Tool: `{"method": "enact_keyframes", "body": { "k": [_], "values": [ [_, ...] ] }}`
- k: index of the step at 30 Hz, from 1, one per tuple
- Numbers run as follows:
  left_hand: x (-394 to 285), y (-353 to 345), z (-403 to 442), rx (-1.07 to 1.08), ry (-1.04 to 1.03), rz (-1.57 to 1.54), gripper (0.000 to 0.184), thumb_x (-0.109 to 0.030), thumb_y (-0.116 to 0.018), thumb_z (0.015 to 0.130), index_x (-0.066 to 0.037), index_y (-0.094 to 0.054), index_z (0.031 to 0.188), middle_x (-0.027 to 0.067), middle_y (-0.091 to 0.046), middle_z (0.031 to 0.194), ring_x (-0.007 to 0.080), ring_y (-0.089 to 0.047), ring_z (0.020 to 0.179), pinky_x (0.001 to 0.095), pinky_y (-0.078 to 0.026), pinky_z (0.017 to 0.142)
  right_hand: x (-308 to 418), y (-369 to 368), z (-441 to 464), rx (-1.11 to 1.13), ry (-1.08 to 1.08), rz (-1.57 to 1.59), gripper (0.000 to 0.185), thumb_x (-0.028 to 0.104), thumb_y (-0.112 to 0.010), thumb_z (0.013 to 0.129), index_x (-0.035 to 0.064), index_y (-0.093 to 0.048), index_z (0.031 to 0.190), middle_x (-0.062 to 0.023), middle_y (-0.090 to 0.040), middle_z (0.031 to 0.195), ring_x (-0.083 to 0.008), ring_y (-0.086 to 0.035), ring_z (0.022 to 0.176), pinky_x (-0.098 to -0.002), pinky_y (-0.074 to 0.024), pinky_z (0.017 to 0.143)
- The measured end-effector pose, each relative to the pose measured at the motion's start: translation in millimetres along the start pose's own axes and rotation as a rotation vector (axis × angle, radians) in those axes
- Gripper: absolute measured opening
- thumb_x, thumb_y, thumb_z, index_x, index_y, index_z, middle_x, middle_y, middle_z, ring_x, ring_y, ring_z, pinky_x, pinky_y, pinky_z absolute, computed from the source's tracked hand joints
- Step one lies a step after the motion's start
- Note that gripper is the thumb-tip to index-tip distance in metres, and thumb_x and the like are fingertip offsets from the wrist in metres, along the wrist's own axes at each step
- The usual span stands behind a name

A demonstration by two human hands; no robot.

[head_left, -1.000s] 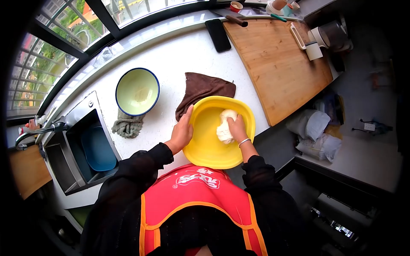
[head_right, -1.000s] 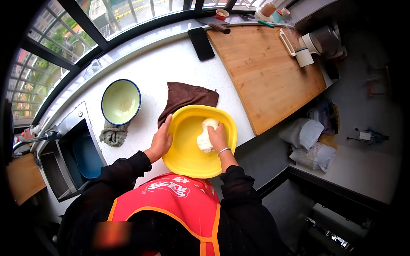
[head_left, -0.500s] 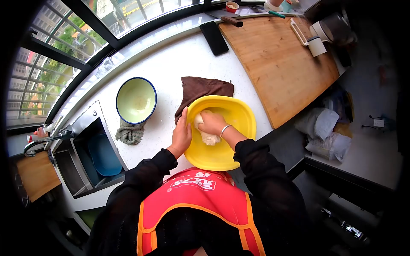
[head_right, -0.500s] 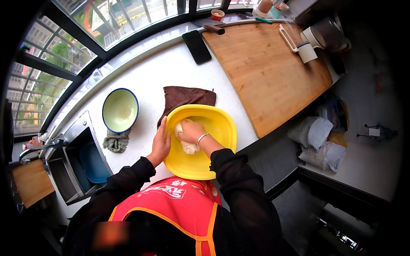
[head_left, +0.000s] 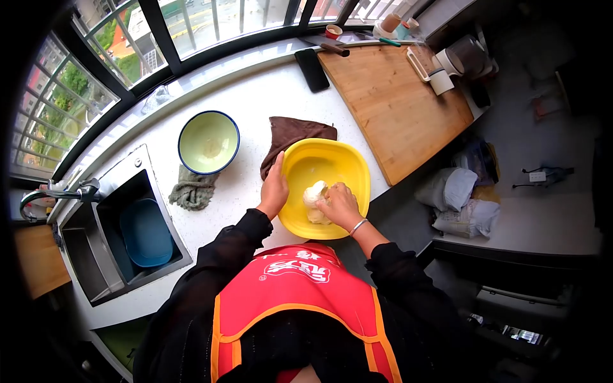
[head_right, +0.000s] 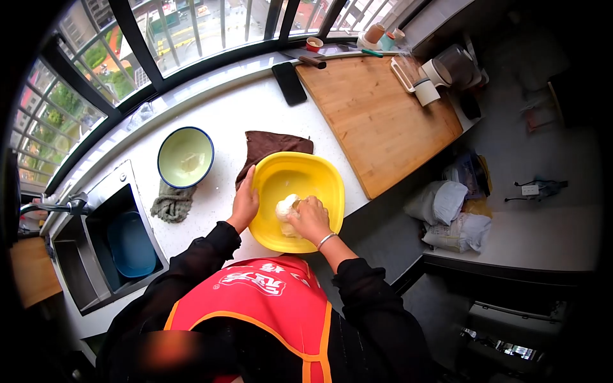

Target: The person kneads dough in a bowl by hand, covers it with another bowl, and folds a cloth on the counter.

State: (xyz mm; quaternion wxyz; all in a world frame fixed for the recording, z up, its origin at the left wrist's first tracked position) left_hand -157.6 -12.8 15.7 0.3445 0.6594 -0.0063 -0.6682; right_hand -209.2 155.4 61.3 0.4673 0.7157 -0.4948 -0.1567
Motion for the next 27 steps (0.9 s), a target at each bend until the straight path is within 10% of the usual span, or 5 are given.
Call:
{"method": "enact_keyframes", "body": {
  "k": [10, 27],
  "values": [
    [-2.2, 3.1, 2.0, 0.034, 0.054, 0.010, 0.062, 0.003, -0.044, 0.081, -0.008, -0.025, 0.138, 0.0230, -0.050, 0.115, 0.0394, -0.051, 0.099, 0.0403, -0.044, 0.082, 56.3, -44.5, 53.0, -0.308, 0.451, -0.119, 0.040, 0.022, -0.058, 0.081, 0.0092, -0.050, 0.118, -0.0151, -0.047, 0.120, -0.0344, -0.044, 0.113, -0.0437, -0.0404, 0.089],
    [5.5, 7.1, -5.4, -0.099, 0.098, -0.020, 0.062, 0.000, -0.048, 0.080, -0.016, -0.030, 0.138, 0.0177, -0.051, 0.121, 0.0352, -0.053, 0.104, 0.0382, -0.045, 0.084, -79.1, -43.1, 70.4, -0.360, -0.381, 0.133, 0.039, 0.021, -0.053, 0.080, 0.0029, -0.051, 0.114, -0.0202, -0.051, 0.109, -0.0359, -0.052, 0.100, -0.0460, -0.0441, 0.083]
  ]
}}
Point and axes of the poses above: each hand's wrist, its own z-axis towards the middle knuckle, its own y-axis out of the back of the hand, x = y × z, the point moved 7 cm from there along z, towards the middle knuckle
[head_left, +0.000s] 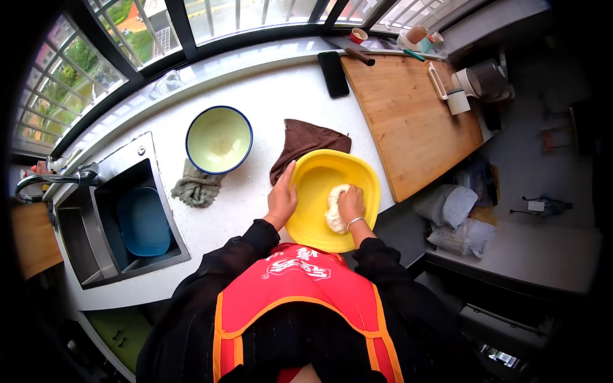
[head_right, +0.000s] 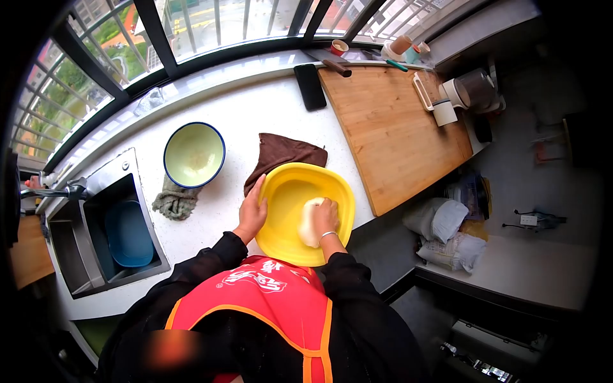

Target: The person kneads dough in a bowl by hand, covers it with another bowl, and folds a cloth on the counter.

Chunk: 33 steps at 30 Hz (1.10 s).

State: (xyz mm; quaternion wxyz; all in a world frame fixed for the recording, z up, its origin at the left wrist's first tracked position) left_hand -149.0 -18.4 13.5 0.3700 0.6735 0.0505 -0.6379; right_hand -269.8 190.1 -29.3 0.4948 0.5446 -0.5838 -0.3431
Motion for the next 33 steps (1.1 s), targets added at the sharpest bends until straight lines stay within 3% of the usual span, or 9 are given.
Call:
{"method": "enact_keyframes", "body": {
  "k": [3, 7, 9, 10, 14, 22, 25, 31, 33],
  "values": [
    [1.8, 0.1, 1.9, 0.036, 0.005, 0.024, 0.062, -0.001, -0.048, 0.080, -0.015, -0.031, 0.137, 0.0171, -0.052, 0.120, 0.0347, -0.054, 0.103, 0.0385, -0.046, 0.082, -15.3, -7.8, 9.0, 0.093, 0.196, 0.251, 0.053, 0.020, -0.058, 0.077, 0.0022, -0.044, 0.125, -0.0225, -0.050, 0.109, -0.0357, -0.052, 0.100, -0.0439, -0.0435, 0.086],
    [-3.2, -2.0, -1.3, 0.039, 0.002, 0.010, 0.061, -0.001, -0.048, 0.080, -0.015, -0.031, 0.137, 0.0166, -0.053, 0.119, 0.0347, -0.054, 0.102, 0.0385, -0.046, 0.080, -1.3, 38.3, -34.0, -0.021, 0.466, 0.193, 0.066, 0.017, -0.063, 0.074, 0.0067, -0.036, 0.133, -0.0226, -0.046, 0.111, -0.0347, -0.053, 0.101, -0.0417, -0.0435, 0.088],
    [-5.3, -4.2, -1.1, 0.055, 0.009, -0.001, 0.060, -0.001, -0.048, 0.081, -0.015, -0.031, 0.137, 0.0164, -0.053, 0.118, 0.0346, -0.054, 0.102, 0.0385, -0.046, 0.081, 17.7, 38.1, -66.3, 0.282, 0.369, 0.066, 0.072, 0.017, -0.067, 0.072, 0.0133, -0.033, 0.136, -0.0210, -0.043, 0.115, -0.0348, -0.053, 0.101, -0.0397, -0.0452, 0.085],
    [-3.7, -4.7, -1.1, 0.077, 0.033, -0.024, 0.060, 0.000, -0.048, 0.080, -0.015, -0.031, 0.137, 0.0174, -0.051, 0.122, 0.0349, -0.052, 0.106, 0.0382, -0.045, 0.085, 36.1, 47.6, -84.9, 0.192, 0.478, -0.105, 0.069, 0.019, -0.067, 0.071, 0.0175, -0.036, 0.133, -0.0192, -0.042, 0.112, -0.0334, -0.054, 0.096, -0.0391, -0.0474, 0.079],
    [-4.2, -3.4, -3.7, 0.095, 0.058, -0.031, 0.061, 0.001, -0.048, 0.080, -0.014, -0.031, 0.137, 0.0189, -0.049, 0.124, 0.0353, -0.050, 0.110, 0.0380, -0.043, 0.089, 48.3, 34.9, -79.5, 0.068, 0.467, -0.164, 0.055, 0.021, -0.065, 0.071, 0.0135, -0.043, 0.121, -0.0167, -0.044, 0.099, -0.0347, -0.058, 0.080, -0.0438, -0.0485, 0.067],
    [3.3, -6.1, 0.0, 0.118, 0.067, 0.009, 0.061, 0.002, -0.048, 0.080, -0.012, -0.030, 0.137, 0.0192, -0.049, 0.124, 0.0360, -0.050, 0.110, 0.0381, -0.042, 0.090, 16.3, 32.7, -16.7, 0.014, 0.239, -0.275, 0.054, 0.022, -0.055, 0.077, 0.0137, -0.040, 0.129, -0.0207, -0.058, 0.088, -0.0386, -0.060, 0.074, -0.0473, -0.0484, 0.066],
    [-3.8, -5.3, -0.2, 0.054, -0.029, 0.044, 0.062, 0.000, -0.047, 0.081, -0.014, -0.028, 0.138, 0.0178, -0.053, 0.118, 0.0357, -0.054, 0.101, 0.0396, -0.046, 0.081, 6.6, 23.4, -1.4, 0.061, 0.262, -0.326, 0.048, 0.019, -0.050, 0.080, 0.0143, -0.044, 0.127, -0.0198, -0.058, 0.082, -0.0387, -0.060, 0.071, -0.0481, -0.0483, 0.065],
    [-13.0, -9.0, -1.6, 0.072, 0.001, 0.031, 0.063, -0.001, -0.048, 0.081, -0.014, -0.027, 0.139, 0.0182, -0.052, 0.119, 0.0356, -0.054, 0.102, 0.0390, -0.046, 0.082, 13.2, 11.9, 37.8, 0.127, 0.340, -0.375, 0.023, 0.014, -0.045, 0.082, 0.0059, -0.052, 0.103, -0.0180, -0.065, 0.075, -0.0343, -0.064, 0.070, -0.0448, -0.0499, 0.064],
    [-9.3, -12.0, -0.9, 0.152, 0.121, -0.011, 0.059, 0.001, -0.047, 0.082, -0.007, -0.027, 0.137, 0.0190, -0.044, 0.130, 0.0360, -0.049, 0.112, 0.0371, -0.041, 0.091, 18.8, 3.8, 44.6, 0.200, 0.340, -0.410, 0.021, 0.013, -0.044, 0.083, 0.0028, -0.051, 0.100, -0.0191, -0.065, 0.078, -0.0338, -0.065, 0.073, -0.0433, -0.0505, 0.064]
  ]
}}
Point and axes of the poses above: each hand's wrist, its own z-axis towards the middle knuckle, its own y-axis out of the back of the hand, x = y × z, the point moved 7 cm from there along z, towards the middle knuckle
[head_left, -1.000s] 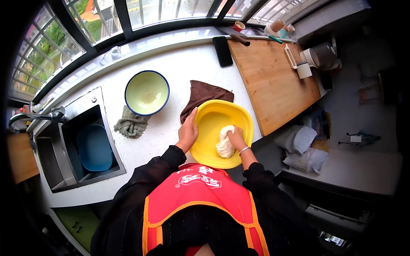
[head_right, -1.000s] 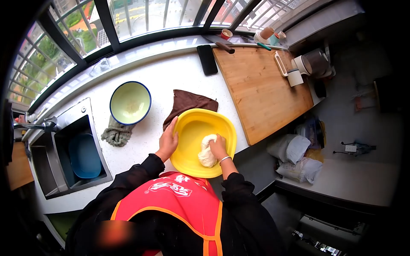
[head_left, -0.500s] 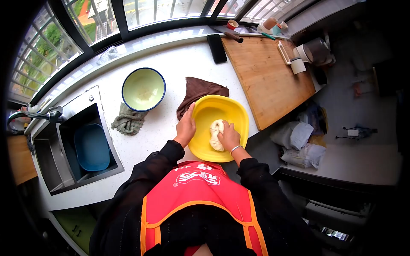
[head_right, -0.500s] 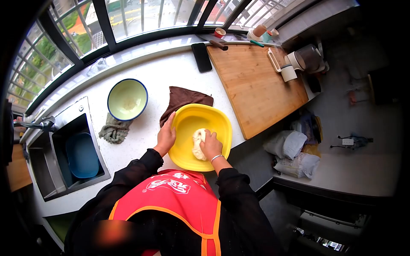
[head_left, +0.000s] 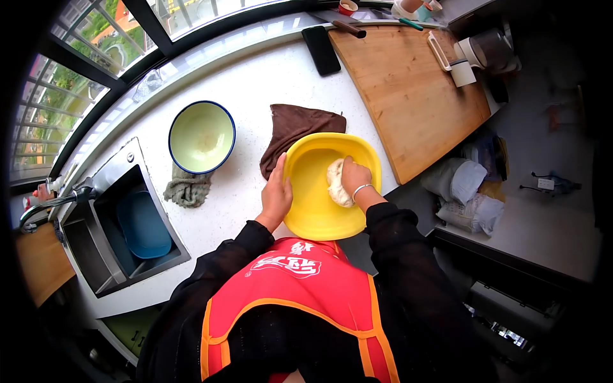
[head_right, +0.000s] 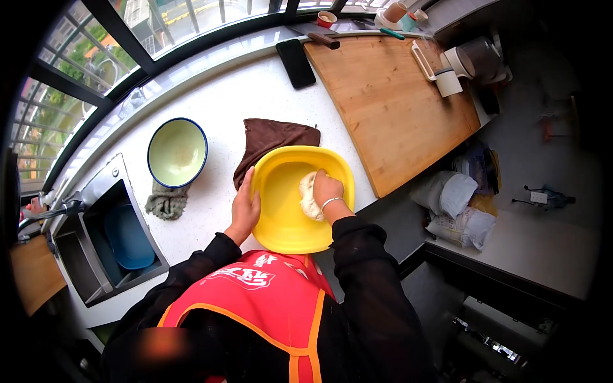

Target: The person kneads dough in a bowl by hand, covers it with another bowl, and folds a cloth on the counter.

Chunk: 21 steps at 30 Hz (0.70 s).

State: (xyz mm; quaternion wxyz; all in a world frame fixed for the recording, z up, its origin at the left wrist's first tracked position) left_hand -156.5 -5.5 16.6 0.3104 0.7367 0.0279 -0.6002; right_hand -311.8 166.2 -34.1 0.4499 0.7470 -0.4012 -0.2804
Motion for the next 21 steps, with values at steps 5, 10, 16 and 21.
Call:
{"method": "enact_keyframes", "body": {
  "k": [5, 10, 16, 21],
  "values": [
    [0.7, -3.3, 1.8, -0.042, -0.085, 0.042, 0.060, 0.002, -0.047, 0.082, -0.008, -0.026, 0.138, 0.0197, -0.045, 0.128, 0.0361, -0.050, 0.110, 0.0375, -0.042, 0.091, 7.5, 1.4, 8.0, 0.006, -0.043, 0.040, 0.021, 0.012, -0.043, 0.084, 0.0011, -0.050, 0.100, -0.0193, -0.065, 0.079, -0.0331, -0.065, 0.074, -0.0413, -0.0511, 0.065],
    [-5.9, -4.1, 7.1, -0.076, -0.116, 0.043, 0.061, 0.004, -0.045, 0.081, -0.007, -0.026, 0.138, 0.0204, -0.045, 0.127, 0.0376, -0.049, 0.111, 0.0376, -0.042, 0.091, 5.0, 5.7, 14.2, -0.054, -0.027, 0.042, 0.021, 0.012, -0.043, 0.084, 0.0009, -0.050, 0.101, -0.0191, -0.065, 0.081, -0.0332, -0.065, 0.074, -0.0408, -0.0513, 0.066],
    [0.2, -6.6, 8.0, -0.118, -0.124, 0.010, 0.063, 0.007, -0.043, 0.079, -0.007, -0.025, 0.138, 0.0208, -0.045, 0.127, 0.0365, -0.045, 0.115, 0.0371, -0.039, 0.094, 4.7, 19.6, 3.9, 0.023, -0.089, 0.039, 0.025, 0.013, -0.044, 0.084, 0.0052, -0.049, 0.107, -0.0196, -0.064, 0.091, -0.0338, -0.063, 0.085, -0.0431, -0.0491, 0.075],
    [1.8, -9.6, 5.2, -0.205, -0.147, -0.036, 0.060, 0.007, -0.041, 0.079, -0.002, -0.026, 0.137, 0.0226, -0.043, 0.128, 0.0358, -0.044, 0.116, 0.0370, -0.036, 0.097, 39.5, 47.8, -99.2, 0.046, 0.164, 0.303, 0.034, 0.028, -0.055, 0.079, 0.0133, -0.048, 0.109, -0.0197, -0.051, 0.107, -0.0371, -0.059, 0.089, -0.0434, -0.0475, 0.075]
  ]
}}
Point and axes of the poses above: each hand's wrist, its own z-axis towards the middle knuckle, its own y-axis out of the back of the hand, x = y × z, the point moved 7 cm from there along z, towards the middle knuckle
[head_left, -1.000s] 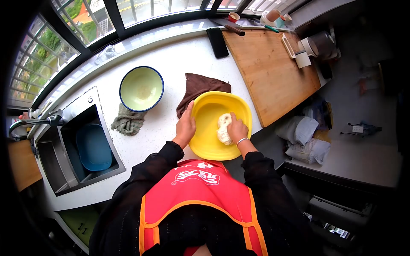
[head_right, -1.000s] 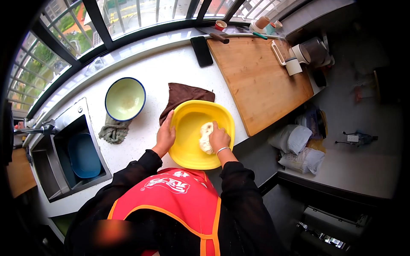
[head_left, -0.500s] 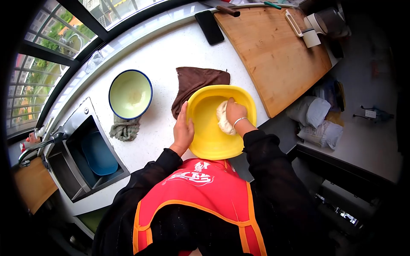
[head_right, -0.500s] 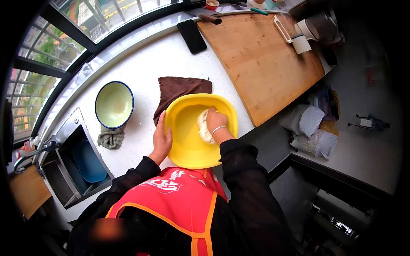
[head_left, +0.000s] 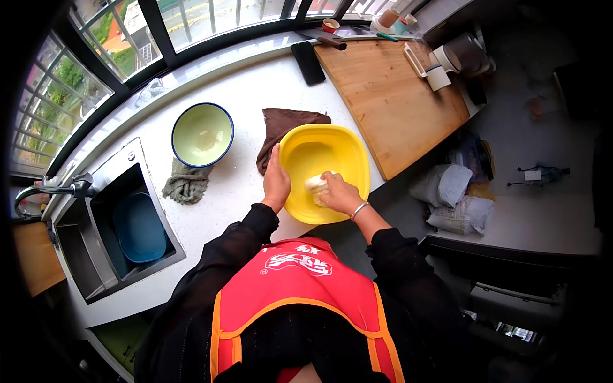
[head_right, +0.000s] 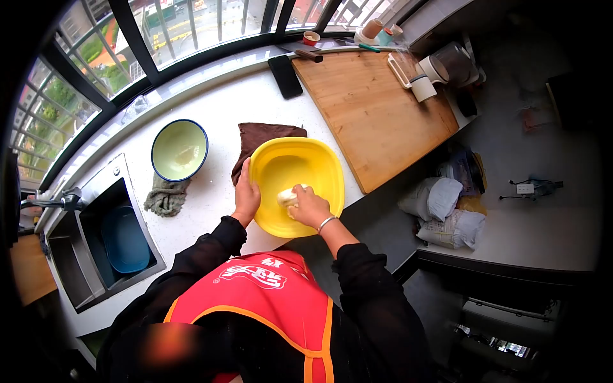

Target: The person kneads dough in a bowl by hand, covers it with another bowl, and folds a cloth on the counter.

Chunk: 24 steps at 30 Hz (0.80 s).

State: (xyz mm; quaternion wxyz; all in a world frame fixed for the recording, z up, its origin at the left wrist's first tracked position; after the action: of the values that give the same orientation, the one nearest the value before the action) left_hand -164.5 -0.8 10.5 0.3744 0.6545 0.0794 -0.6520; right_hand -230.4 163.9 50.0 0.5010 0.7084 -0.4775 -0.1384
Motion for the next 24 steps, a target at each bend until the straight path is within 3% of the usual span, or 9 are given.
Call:
{"method": "enact_keyframes", "body": {
  "k": [5, 7, 10, 16, 21, 23, 24],
  "values": [
    [-0.1, 12.1, -15.7, 0.001, 0.099, -0.069, 0.060, 0.003, -0.045, 0.080, -0.005, -0.026, 0.136, 0.0227, -0.044, 0.128, 0.0371, -0.046, 0.114, 0.0380, -0.038, 0.095, -0.2, -15.3, -31.4, 0.025, -0.120, 0.059, 0.031, 0.032, -0.062, 0.072, 0.0145, -0.054, 0.097, -0.0166, -0.049, 0.099, -0.0345, -0.056, 0.088, -0.0428, -0.0460, 0.076],
    [5.2, 13.5, -21.1, 0.007, 0.173, -0.097, 0.060, 0.002, -0.046, 0.080, -0.005, -0.025, 0.136, 0.0229, -0.044, 0.127, 0.0375, -0.047, 0.113, 0.0382, -0.039, 0.094, -8.9, -32.4, -27.4, 0.001, -0.060, -0.028, 0.019, 0.027, -0.062, 0.072, 0.0129, -0.056, 0.083, -0.0158, -0.049, 0.096, -0.0335, -0.056, 0.083, -0.0436, -0.0462, 0.073],
    [14.2, 9.5, -23.5, 0.048, 0.245, -0.089, 0.059, -0.001, -0.046, 0.081, -0.005, -0.025, 0.136, 0.0233, -0.045, 0.127, 0.0379, -0.048, 0.112, 0.0384, -0.040, 0.094, -17.4, -44.3, -23.0, -0.027, 0.022, -0.085, 0.010, 0.020, -0.061, 0.072, 0.0116, -0.058, 0.077, -0.0161, -0.049, 0.095, -0.0338, -0.056, 0.079, -0.0439, -0.0467, 0.069],
    [19.8, 6.2, -11.1, 0.109, 0.161, -0.112, 0.058, -0.002, -0.046, 0.080, -0.003, -0.025, 0.135, 0.0239, -0.044, 0.126, 0.0366, -0.047, 0.115, 0.0377, -0.038, 0.096, -20.0, -56.1, 1.7, -0.147, 0.131, -0.053, 0.011, 0.011, -0.061, 0.070, 0.0124, -0.060, 0.081, -0.0174, -0.051, 0.094, -0.0359, -0.058, 0.072, -0.0433, -0.0482, 0.066],
    [-5.0, 0.3, 64.2, 0.177, 0.026, 0.048, 0.055, -0.005, -0.049, 0.079, -0.002, -0.031, 0.131, 0.0236, -0.046, 0.123, 0.0340, -0.048, 0.113, 0.0373, -0.038, 0.095, -17.5, -53.3, 13.5, -0.142, 0.138, -0.052, 0.019, 0.012, -0.062, 0.069, 0.0140, -0.063, 0.088, -0.0174, -0.051, 0.097, -0.0342, -0.060, 0.076, -0.0417, -0.0493, 0.068],
    [-8.4, -21.3, 85.7, 0.392, -0.053, 0.089, 0.047, -0.005, -0.049, 0.079, 0.000, -0.039, 0.125, 0.0234, -0.053, 0.116, 0.0337, -0.053, 0.107, 0.0388, -0.042, 0.090, -19.9, -47.2, 17.2, -0.149, 0.145, -0.040, 0.017, 0.010, -0.060, 0.070, 0.0135, -0.064, 0.087, -0.0178, -0.051, 0.097, -0.0342, -0.060, 0.076, -0.0416, -0.0490, 0.067],
    [-3.3, -22.4, 87.4, 0.393, -0.058, 0.090, 0.047, -0.005, -0.049, 0.079, 0.000, -0.039, 0.125, 0.0234, -0.053, 0.116, 0.0337, -0.053, 0.107, 0.0388, -0.042, 0.090, -22.2, -46.9, 23.6, -0.075, 0.168, -0.077, 0.020, 0.014, -0.064, 0.068, 0.0144, -0.064, 0.088, -0.0167, -0.051, 0.098, -0.0335, -0.060, 0.076, -0.0411, -0.0495, 0.069]
  ]
}}
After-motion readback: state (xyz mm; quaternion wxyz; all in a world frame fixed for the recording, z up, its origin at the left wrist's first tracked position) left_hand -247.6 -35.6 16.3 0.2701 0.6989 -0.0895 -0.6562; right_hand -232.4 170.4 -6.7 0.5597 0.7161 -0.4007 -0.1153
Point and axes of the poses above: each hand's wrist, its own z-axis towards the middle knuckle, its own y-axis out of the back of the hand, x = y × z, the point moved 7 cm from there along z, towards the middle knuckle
